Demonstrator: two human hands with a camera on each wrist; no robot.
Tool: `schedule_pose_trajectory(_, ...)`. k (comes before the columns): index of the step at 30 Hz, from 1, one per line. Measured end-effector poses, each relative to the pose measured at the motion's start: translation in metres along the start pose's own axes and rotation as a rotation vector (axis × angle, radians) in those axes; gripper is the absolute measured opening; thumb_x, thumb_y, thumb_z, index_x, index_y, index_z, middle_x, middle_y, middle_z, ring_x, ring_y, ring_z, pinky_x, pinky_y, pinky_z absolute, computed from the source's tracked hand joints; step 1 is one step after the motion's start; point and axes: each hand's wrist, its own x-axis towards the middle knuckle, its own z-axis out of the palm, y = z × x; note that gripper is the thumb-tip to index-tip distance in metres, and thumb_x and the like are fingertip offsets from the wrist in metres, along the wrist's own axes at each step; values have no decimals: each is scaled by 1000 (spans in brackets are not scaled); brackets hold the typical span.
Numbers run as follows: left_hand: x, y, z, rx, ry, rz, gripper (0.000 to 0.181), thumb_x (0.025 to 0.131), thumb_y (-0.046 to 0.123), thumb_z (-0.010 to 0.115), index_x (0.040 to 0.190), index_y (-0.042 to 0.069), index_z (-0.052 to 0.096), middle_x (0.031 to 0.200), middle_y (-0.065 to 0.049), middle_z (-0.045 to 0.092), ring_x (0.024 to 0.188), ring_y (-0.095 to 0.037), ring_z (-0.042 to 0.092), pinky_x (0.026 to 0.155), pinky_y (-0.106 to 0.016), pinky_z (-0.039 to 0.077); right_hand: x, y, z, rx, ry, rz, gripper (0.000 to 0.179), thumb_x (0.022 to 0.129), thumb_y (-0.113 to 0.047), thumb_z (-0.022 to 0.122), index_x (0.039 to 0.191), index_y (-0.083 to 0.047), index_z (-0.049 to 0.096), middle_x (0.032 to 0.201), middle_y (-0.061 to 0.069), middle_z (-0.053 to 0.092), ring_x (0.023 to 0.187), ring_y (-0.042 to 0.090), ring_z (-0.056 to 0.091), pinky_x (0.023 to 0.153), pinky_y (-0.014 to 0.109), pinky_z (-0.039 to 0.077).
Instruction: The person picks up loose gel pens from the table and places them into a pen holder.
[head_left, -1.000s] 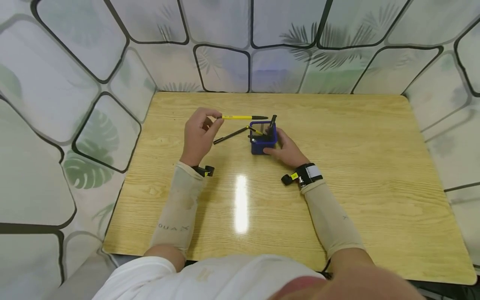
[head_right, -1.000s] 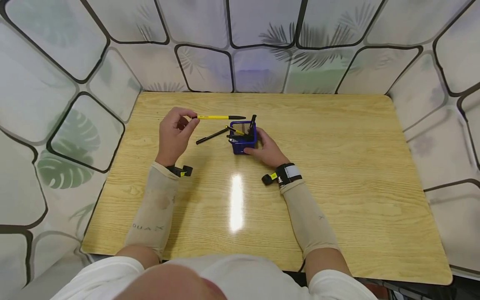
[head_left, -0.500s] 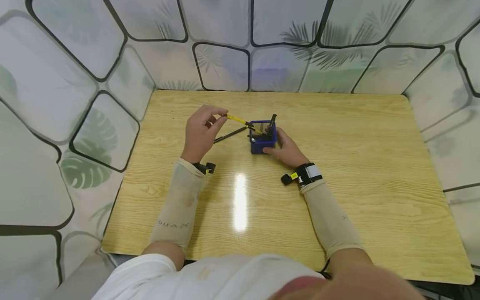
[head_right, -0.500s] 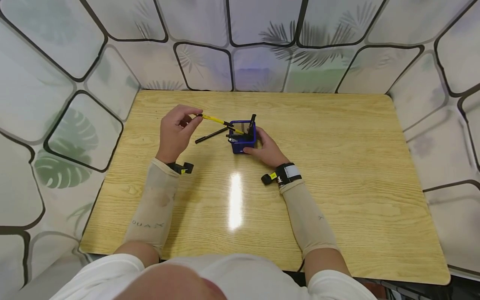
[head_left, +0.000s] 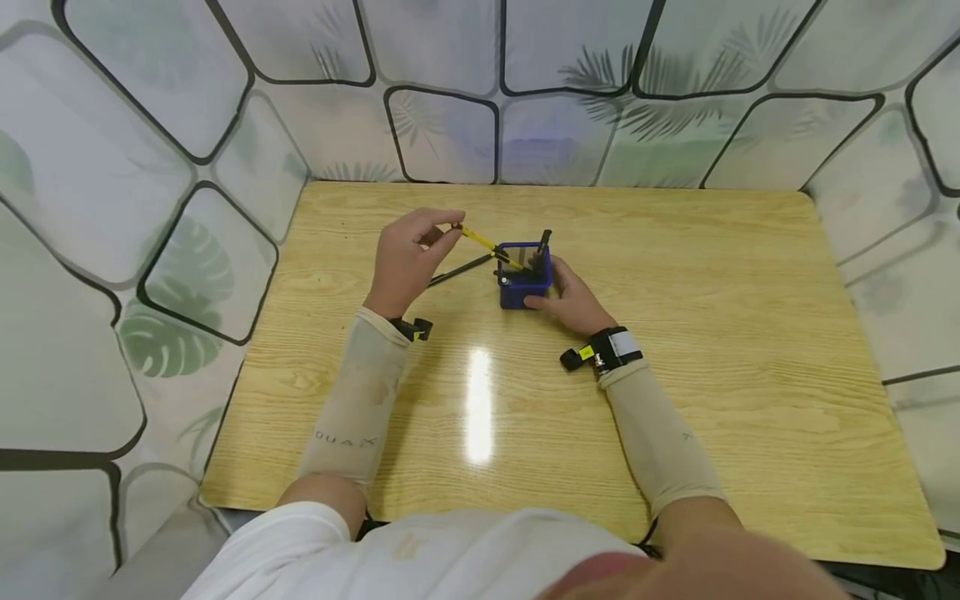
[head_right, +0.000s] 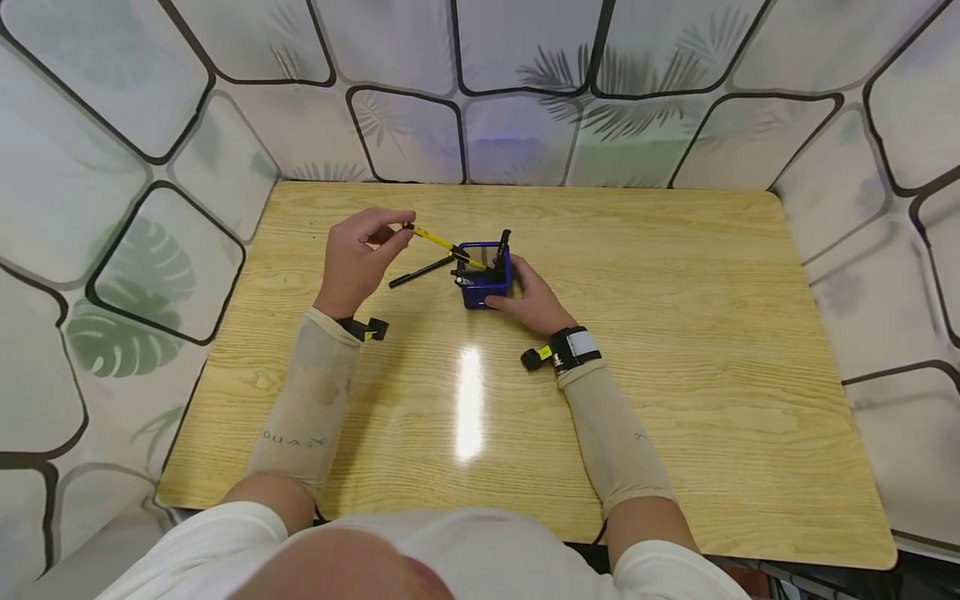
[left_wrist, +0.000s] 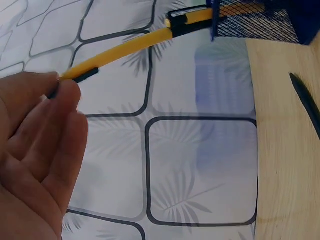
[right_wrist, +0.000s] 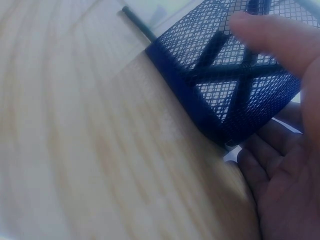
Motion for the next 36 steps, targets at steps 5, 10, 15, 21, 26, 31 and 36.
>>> schedule_pose_trajectory(5, 2, -6, 1, -12, -36, -108, 117, 89, 40, 82, 165, 35, -6, 172, 18, 0, 155, 3, 5, 126, -32, 13, 0, 0, 0, -5, -6, 3, 84, 94, -17, 79, 161, -7, 29, 166, 11, 32, 158, 23, 18, 127, 40, 14)
schedule_pose_trajectory(10, 0, -15, 1, 36, -46, -145, 117, 90, 43, 80, 165, 31, -9, 171, 16, -7, 155, 1, -3, 127, -33, 10, 0, -3, -1, -25, -6, 20, 85, 94, -20, 79, 162, -8, 29, 166, 9, 32, 158, 22, 18, 127, 40, 15)
schedule_pose_trajectory(15, -4, -34, 5, 142, -74, -193, 112, 93, 38, 78, 166, 29, -7, 173, 8, -5, 156, -4, -4, 127, -33, 7, 4, 8, -2, -39, 3, 26, 87, 93, -21, 80, 162, -11, 29, 166, 8, 32, 158, 20, 18, 127, 39, 14)
schedule_pose_trajectory(21, -7, -57, 11, 192, -168, -249, 91, 96, 30, 76, 167, 18, 20, 171, -3, 20, 158, -18, 14, 127, -40, 17, 11, 31, -4, -47, 16, -5, 85, 93, -26, 81, 162, -20, 31, 166, 1, 34, 157, 14, 19, 127, 38, 14)
schedule_pose_trajectory(26, -12, -74, 16, 271, -263, -243, 50, 99, 22, 72, 145, 6, 59, 146, -16, 57, 142, -35, 43, 123, -48, 24, 11, 33, -4, -49, 20, -35, 84, 92, -30, 81, 161, -22, 33, 164, -1, 36, 156, 13, 21, 127, 38, 16)
schedule_pose_trajectory(31, -21, -90, 21, 348, -380, -362, 41, 103, 23, 65, 139, 3, 63, 137, -22, 60, 131, -39, 50, 119, -54, 28, 11, 33, -3, -61, 28, -31, 86, 91, -35, 82, 161, -22, 33, 164, -1, 37, 156, 14, 22, 127, 39, 16)
schedule_pose_trajectory(36, -31, -105, 23, 241, -391, -512, 34, 102, 23, 65, 130, 5, 69, 127, -18, 61, 121, -36, 54, 107, -52, 43, 10, 31, -5, -68, 17, -13, 88, 91, -37, 81, 162, -22, 30, 165, -1, 34, 156, 14, 20, 127, 39, 15)
